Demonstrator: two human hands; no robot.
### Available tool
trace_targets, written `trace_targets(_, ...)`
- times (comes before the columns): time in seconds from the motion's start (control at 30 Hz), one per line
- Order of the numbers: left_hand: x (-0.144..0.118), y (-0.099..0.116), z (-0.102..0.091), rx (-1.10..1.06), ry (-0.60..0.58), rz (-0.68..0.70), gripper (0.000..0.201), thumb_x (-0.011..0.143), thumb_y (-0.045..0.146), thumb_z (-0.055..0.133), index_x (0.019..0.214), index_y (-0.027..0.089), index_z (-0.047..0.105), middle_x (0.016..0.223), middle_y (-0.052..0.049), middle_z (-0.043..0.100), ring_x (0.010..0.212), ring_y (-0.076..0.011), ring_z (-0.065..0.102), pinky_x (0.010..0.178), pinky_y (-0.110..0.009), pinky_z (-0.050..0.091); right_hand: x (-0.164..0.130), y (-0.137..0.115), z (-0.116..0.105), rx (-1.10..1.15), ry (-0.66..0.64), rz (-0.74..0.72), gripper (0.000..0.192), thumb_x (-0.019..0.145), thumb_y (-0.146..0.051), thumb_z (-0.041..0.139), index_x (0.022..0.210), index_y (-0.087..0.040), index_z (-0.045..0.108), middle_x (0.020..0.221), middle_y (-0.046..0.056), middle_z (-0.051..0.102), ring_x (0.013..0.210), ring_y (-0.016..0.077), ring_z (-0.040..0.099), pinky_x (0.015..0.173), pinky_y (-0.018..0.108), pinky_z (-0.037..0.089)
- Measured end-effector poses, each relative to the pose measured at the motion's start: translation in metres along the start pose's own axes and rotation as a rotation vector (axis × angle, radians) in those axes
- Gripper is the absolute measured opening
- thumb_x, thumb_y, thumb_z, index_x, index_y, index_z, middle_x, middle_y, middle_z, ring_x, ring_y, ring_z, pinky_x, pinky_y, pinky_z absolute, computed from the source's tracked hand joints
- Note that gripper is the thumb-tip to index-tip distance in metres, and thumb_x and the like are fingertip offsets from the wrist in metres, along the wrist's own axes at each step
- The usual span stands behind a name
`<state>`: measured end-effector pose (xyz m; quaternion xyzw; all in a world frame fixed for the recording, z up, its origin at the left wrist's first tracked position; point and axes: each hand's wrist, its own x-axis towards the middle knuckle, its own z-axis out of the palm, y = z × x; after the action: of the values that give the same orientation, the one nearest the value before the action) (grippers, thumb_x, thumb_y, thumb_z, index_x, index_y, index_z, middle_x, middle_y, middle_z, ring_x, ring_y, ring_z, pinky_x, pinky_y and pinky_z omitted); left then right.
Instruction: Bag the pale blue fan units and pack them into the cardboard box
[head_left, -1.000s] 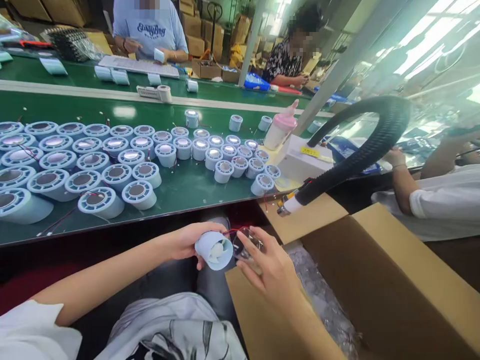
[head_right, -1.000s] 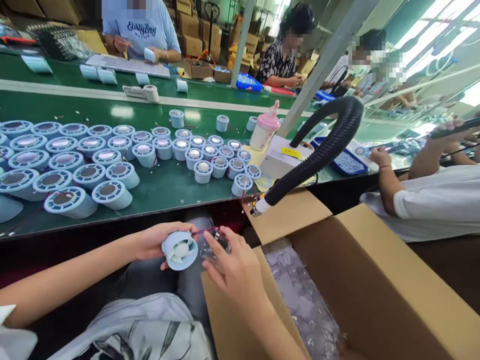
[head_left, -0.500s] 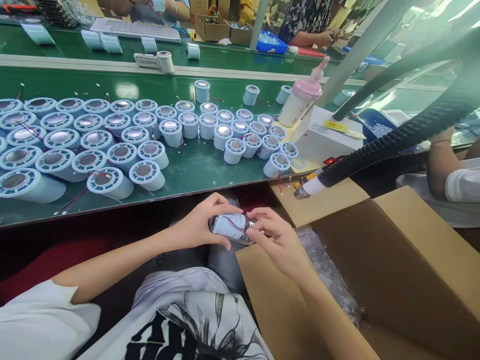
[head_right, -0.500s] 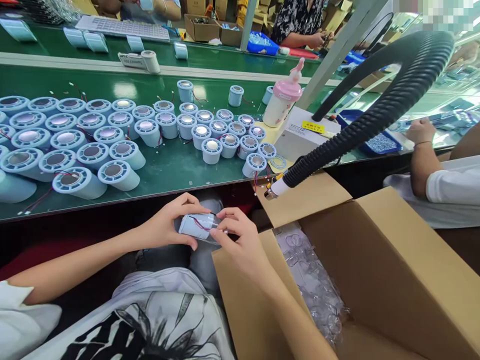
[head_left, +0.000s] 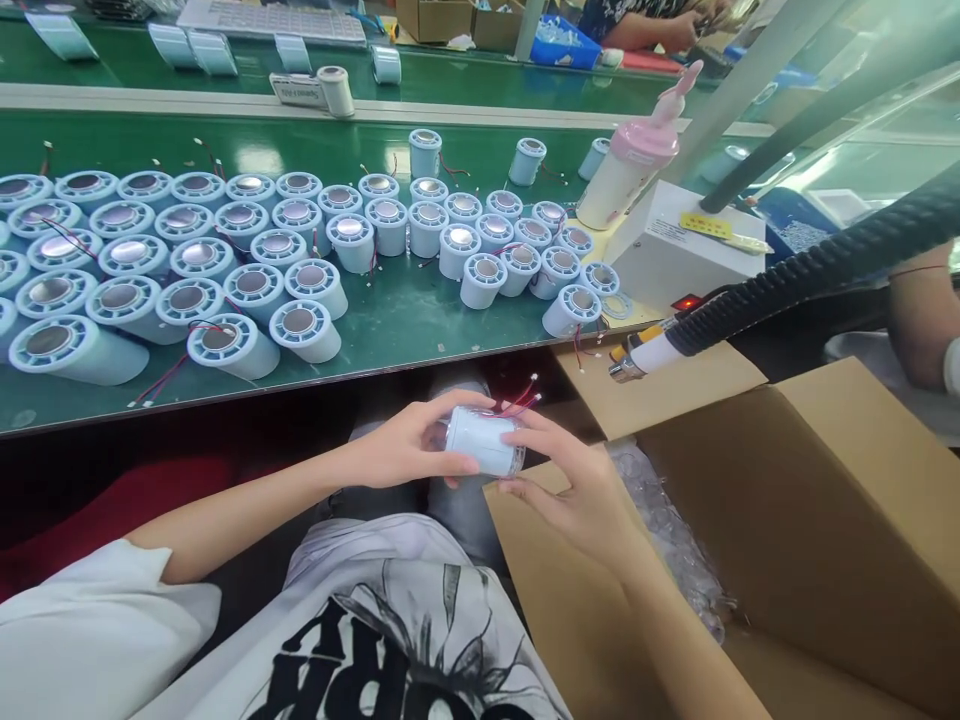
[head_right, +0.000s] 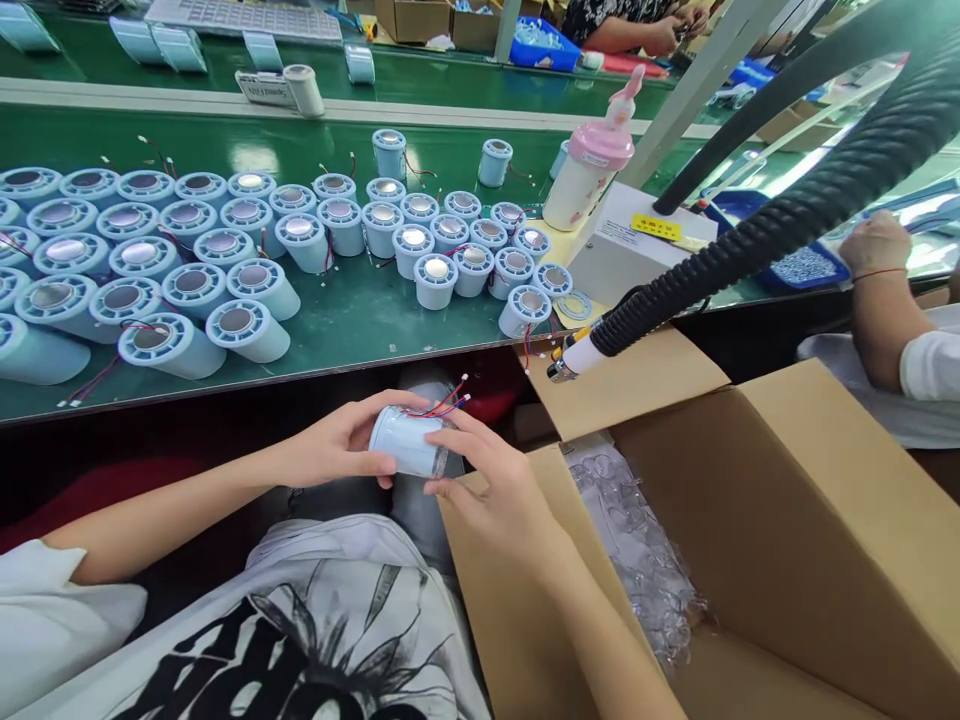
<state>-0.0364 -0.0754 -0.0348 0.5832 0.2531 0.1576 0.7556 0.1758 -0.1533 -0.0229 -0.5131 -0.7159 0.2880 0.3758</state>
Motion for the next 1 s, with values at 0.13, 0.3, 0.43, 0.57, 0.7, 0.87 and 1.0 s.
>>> trace_targets(0.13,-0.0051,0.0065,-0.0019,0.169,-0.036,0.048,0.072,0.074,0.030,0.074,0.137,0.029,0.042,0.132,-0.009,0.053,0.107,-0.0235,0.060,0.084,-0.032,0.054,-0.0020,0.0033,-0.0002,0.159,-0.020,0.018,0.042,0.071,-0.026,0.078,0.109,-0.022,0.061,0.117,0.008,0.066,0.106,0.0221,0.064,0.088,0.034,0.056)
trace_targets(0.3,-0.0097,0.0107,-0.0038,0.280,-0.053,0.159,0.071,0.073,0.026,0.074,0.138,0.030,0.043,0.142,-0.008,0.046,0.125,-0.0260,0.050,0.098,-0.035,0.048,-0.0005,0.0006,-0.0018,0.336,-0.055,0.160,0.042,0.071,-0.034,0.078,0.108,-0.022,0.061,0.110,0.007,0.067,0.101,0.0228,0.064,0.084,0.035,0.057)
trace_targets(0.43,-0.0111,0.0106,-0.0046,0.347,-0.057,0.188,0.071,0.074,0.027,0.073,0.139,0.029,0.042,0.143,-0.009,0.044,0.128,-0.0273,0.046,0.099,-0.036,0.047,-0.0006,-0.0017,-0.0029,0.443,-0.080,0.249,0.042,0.070,-0.036,0.078,0.107,-0.023,0.061,0.108,0.006,0.066,0.096,0.0209,0.065,0.081,0.034,0.058)
trace_targets(0.57,-0.0110,0.0109,-0.0057,0.413,-0.056,0.206,0.072,0.074,0.028,0.073,0.139,0.029,0.042,0.142,-0.009,0.046,0.129,-0.0282,0.044,0.101,-0.038,0.044,-0.0017,-0.0013,-0.0022,0.549,-0.107,0.384,0.043,0.072,-0.040,0.076,0.107,-0.022,0.058,0.103,0.007,0.066,0.091,0.0200,0.065,0.075,0.032,0.058)
trace_targets(0.7,-0.0109,0.0111,-0.0063,0.438,-0.050,0.209,0.071,0.075,0.028,0.072,0.139,0.029,0.042,0.142,-0.008,0.046,0.130,-0.0290,0.043,0.101,-0.038,0.045,-0.0005,-0.0016,-0.0009,0.610,-0.108,0.474,0.045,0.071,-0.047,0.074,0.105,-0.022,0.057,0.099,0.006,0.065,0.085,0.0187,0.064,0.067,0.029,0.057)
trace_targets(0.87,-0.0101,0.0110,-0.0063,0.440,-0.061,0.207,0.070,0.075,0.028,0.071,0.139,0.029,0.042,0.143,-0.009,0.045,0.131,-0.0308,0.041,0.103,-0.042,0.043,0.0029,-0.0025,0.0008,0.659,-0.097,0.536,0.040,0.073,-0.050,0.069,0.098,-0.021,0.056,0.085,0.003,0.065,0.072,0.0154,0.063,0.059,0.026,0.056)
trace_targets(1.0,-0.0095,0.0109,-0.0064,0.447,-0.077,0.223,0.070,0.076,0.027,0.071,0.139,0.030,0.042,0.144,-0.008,0.044,0.133,-0.0299,0.039,0.105,-0.042,0.041,0.0031,-0.0008,0.0037,0.750,-0.105,0.639,0.040,0.075,-0.053,0.065,0.094,-0.019,0.053,0.072,0.000,0.063,0.059,0.0130,0.062,0.052,0.025,0.055)
